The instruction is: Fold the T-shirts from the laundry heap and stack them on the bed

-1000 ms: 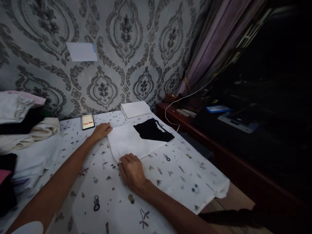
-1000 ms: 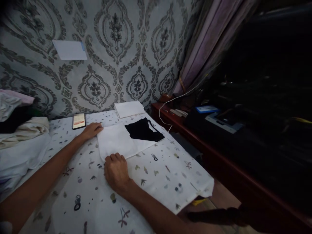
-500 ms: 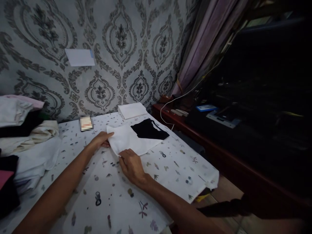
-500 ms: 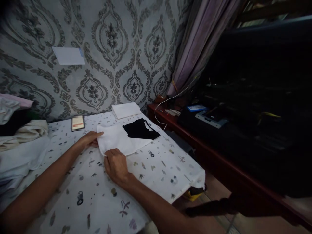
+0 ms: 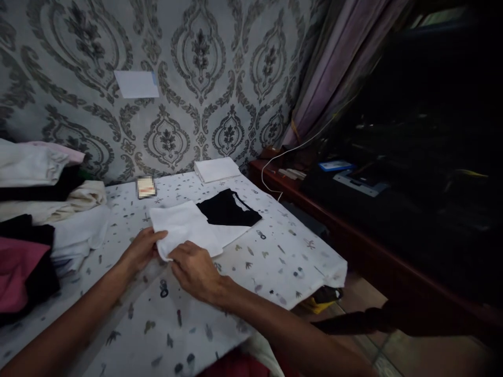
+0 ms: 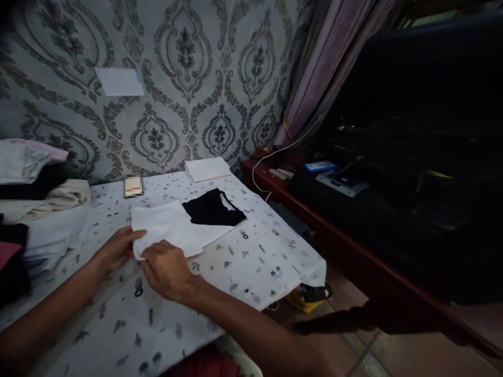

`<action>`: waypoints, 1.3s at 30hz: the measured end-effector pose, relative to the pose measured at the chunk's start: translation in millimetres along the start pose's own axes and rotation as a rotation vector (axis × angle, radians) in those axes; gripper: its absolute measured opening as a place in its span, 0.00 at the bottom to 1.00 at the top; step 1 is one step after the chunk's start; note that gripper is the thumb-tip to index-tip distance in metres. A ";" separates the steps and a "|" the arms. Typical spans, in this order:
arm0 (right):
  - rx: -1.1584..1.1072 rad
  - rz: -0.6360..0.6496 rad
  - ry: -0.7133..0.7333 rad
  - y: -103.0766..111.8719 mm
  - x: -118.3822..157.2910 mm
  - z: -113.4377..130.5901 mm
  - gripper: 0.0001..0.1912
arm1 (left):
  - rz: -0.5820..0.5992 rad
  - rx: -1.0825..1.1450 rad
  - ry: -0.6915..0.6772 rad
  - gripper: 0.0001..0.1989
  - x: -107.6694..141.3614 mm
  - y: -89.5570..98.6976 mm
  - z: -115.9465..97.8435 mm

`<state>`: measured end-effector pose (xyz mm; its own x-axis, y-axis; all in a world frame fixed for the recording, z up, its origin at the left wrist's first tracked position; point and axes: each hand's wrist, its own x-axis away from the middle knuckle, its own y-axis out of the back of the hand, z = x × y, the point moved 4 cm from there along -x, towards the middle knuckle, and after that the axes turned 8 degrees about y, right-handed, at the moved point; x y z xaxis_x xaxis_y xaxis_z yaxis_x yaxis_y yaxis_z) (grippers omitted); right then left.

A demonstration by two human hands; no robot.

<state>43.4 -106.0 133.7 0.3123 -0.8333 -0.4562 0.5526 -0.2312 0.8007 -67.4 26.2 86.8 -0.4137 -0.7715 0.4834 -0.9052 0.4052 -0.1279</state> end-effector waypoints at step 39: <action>0.067 0.332 -0.154 -31.2 -21.1 -86.5 0.32 | -0.224 0.083 0.071 0.22 53.9 13.3 23.6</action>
<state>86.4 -37.8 84.7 0.3436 -0.9329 -0.1081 0.3878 0.0360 0.9210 -104.0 -21.6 90.7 -0.1963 -0.7999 0.5672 -0.9797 0.1837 -0.0800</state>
